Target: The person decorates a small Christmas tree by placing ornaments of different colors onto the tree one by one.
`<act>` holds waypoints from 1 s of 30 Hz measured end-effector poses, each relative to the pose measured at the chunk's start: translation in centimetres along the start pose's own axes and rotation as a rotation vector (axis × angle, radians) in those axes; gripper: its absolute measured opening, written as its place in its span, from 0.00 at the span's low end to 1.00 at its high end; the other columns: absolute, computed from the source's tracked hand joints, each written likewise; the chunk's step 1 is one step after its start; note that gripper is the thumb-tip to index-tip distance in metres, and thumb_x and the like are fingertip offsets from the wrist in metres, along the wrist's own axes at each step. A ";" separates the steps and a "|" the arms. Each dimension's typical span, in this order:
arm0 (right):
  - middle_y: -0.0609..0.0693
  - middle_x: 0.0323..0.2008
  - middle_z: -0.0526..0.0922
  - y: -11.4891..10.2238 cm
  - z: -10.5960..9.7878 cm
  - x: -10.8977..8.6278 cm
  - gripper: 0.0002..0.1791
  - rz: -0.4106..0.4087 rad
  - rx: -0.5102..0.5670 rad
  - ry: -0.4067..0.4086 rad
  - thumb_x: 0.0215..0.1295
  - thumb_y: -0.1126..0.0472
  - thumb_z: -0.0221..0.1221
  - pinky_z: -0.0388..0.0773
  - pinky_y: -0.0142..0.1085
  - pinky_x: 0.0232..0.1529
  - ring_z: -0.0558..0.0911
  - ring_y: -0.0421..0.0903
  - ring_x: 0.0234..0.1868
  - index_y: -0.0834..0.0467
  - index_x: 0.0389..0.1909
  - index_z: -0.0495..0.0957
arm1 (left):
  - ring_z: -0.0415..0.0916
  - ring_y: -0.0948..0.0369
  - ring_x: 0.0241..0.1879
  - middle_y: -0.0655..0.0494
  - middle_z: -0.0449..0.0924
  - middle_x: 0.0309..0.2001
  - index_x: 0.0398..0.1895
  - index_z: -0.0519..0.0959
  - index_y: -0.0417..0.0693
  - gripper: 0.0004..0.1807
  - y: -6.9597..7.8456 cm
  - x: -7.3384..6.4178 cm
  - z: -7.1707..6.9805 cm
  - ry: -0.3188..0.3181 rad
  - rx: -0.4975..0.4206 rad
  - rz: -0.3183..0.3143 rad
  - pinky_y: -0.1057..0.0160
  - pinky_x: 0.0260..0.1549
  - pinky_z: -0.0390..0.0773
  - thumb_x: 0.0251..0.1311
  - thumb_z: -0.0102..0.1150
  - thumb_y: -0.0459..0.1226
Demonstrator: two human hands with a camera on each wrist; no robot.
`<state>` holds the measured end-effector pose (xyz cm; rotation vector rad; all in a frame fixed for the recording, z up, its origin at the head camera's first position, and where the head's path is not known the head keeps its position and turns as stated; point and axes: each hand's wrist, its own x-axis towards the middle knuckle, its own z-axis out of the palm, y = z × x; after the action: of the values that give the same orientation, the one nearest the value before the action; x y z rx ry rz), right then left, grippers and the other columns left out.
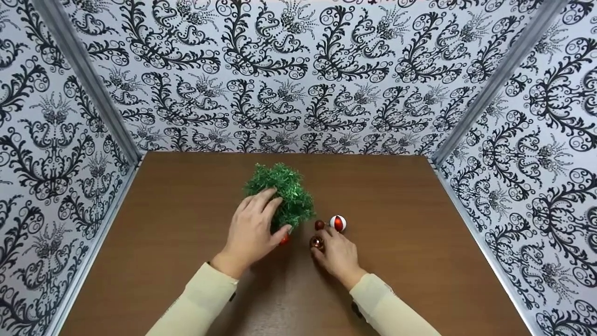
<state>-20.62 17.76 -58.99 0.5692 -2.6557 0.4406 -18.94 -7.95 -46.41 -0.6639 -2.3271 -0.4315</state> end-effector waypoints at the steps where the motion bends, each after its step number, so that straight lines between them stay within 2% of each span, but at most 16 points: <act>1: 0.48 0.48 0.80 0.0 0.0 0.0 0.19 -0.001 0.005 0.002 0.54 0.50 0.72 0.80 0.49 0.26 0.84 0.51 0.35 0.49 0.46 0.82 | 0.73 0.47 0.59 0.44 0.74 0.62 0.55 0.79 0.41 0.33 0.1 0.0 0.0 0.000 0.002 -0.003 0.48 0.59 0.70 0.50 0.72 0.52; 8: 0.53 0.51 0.80 0.1 -0.2 0.0 0.19 0.018 0.042 -0.023 0.55 0.52 0.72 0.79 0.51 0.24 0.83 0.54 0.29 0.51 0.48 0.83 | 0.74 0.47 0.58 0.44 0.73 0.63 0.59 0.77 0.40 0.34 0.2 0.0 0.0 -0.010 -0.004 -0.036 0.49 0.59 0.69 0.50 0.72 0.48; 14: 0.55 0.52 0.80 0.3 -0.3 0.0 0.20 0.019 0.065 -0.047 0.55 0.54 0.72 0.79 0.51 0.25 0.83 0.55 0.28 0.54 0.49 0.83 | 0.75 0.45 0.55 0.44 0.70 0.66 0.59 0.78 0.41 0.33 0.1 -0.4 0.0 -0.024 -0.018 -0.070 0.49 0.58 0.70 0.52 0.71 0.47; 24: 0.49 0.48 0.80 0.5 -0.4 -0.1 0.18 0.041 0.073 -0.063 0.56 0.54 0.70 0.81 0.52 0.31 0.84 0.55 0.32 0.53 0.48 0.84 | 0.73 0.50 0.61 0.47 0.73 0.65 0.61 0.78 0.44 0.32 -0.7 -0.6 -1.3 -0.053 -0.003 -0.033 0.50 0.60 0.69 0.51 0.71 0.46; 30: 0.49 0.48 0.80 0.5 -0.7 -0.1 0.19 0.052 0.103 -0.074 0.56 0.54 0.71 0.81 0.53 0.31 0.84 0.55 0.34 0.54 0.48 0.84 | 0.74 0.51 0.60 0.47 0.72 0.66 0.61 0.78 0.46 0.32 -1.3 -0.6 -1.7 -0.074 -0.030 -0.015 0.50 0.60 0.69 0.51 0.70 0.45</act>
<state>-20.58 18.52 -58.54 0.5578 -2.7362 0.5855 -18.42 -10.04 -45.70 -0.6882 -2.4009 -0.4559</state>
